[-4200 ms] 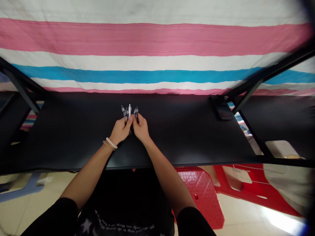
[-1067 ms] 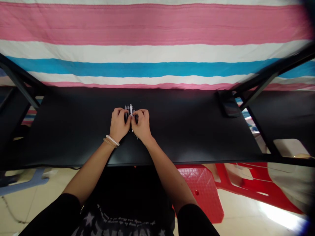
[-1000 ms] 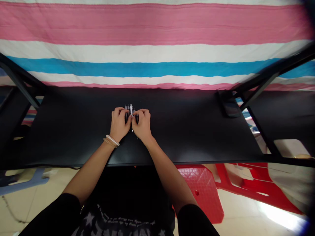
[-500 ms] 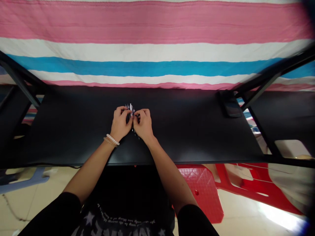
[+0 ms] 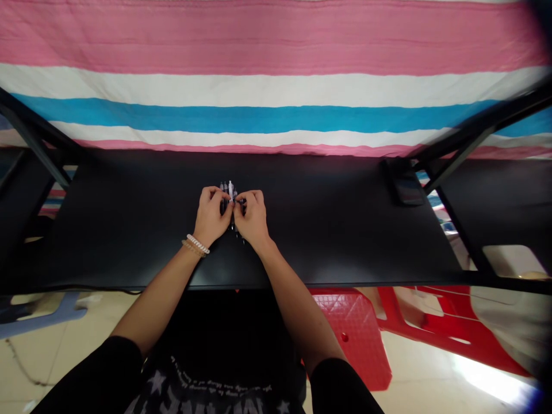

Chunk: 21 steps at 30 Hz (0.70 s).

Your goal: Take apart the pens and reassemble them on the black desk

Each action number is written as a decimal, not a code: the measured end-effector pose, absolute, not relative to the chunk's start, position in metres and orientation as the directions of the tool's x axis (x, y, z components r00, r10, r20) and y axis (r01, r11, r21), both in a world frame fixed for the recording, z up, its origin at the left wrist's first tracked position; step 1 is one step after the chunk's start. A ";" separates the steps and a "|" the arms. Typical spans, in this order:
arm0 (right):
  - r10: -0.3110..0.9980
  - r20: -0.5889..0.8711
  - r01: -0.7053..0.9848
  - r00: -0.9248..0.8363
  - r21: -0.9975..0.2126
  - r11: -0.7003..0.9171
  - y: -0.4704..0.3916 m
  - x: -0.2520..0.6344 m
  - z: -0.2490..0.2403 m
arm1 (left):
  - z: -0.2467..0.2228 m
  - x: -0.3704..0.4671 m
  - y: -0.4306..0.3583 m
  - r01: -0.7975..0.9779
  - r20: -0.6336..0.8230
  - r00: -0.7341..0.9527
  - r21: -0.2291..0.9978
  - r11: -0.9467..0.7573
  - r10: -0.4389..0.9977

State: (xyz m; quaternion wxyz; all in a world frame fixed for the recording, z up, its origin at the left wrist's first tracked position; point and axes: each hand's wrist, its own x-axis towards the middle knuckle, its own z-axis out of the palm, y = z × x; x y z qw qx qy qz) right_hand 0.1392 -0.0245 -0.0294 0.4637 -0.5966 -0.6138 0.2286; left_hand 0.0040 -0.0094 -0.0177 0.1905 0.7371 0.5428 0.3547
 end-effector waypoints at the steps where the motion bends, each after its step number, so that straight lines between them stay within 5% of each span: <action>1: 0.944 0.299 0.522 0.142 -0.833 0.185 -0.024 0.139 -0.030 | -0.018 0.004 -0.009 0.665 0.315 0.158 0.667 -0.337 0.936; 21: 0.940 0.328 0.550 0.092 -0.804 0.227 -0.024 0.141 -0.030 | -0.020 0.003 -0.008 0.679 0.324 0.184 0.641 -0.358 0.928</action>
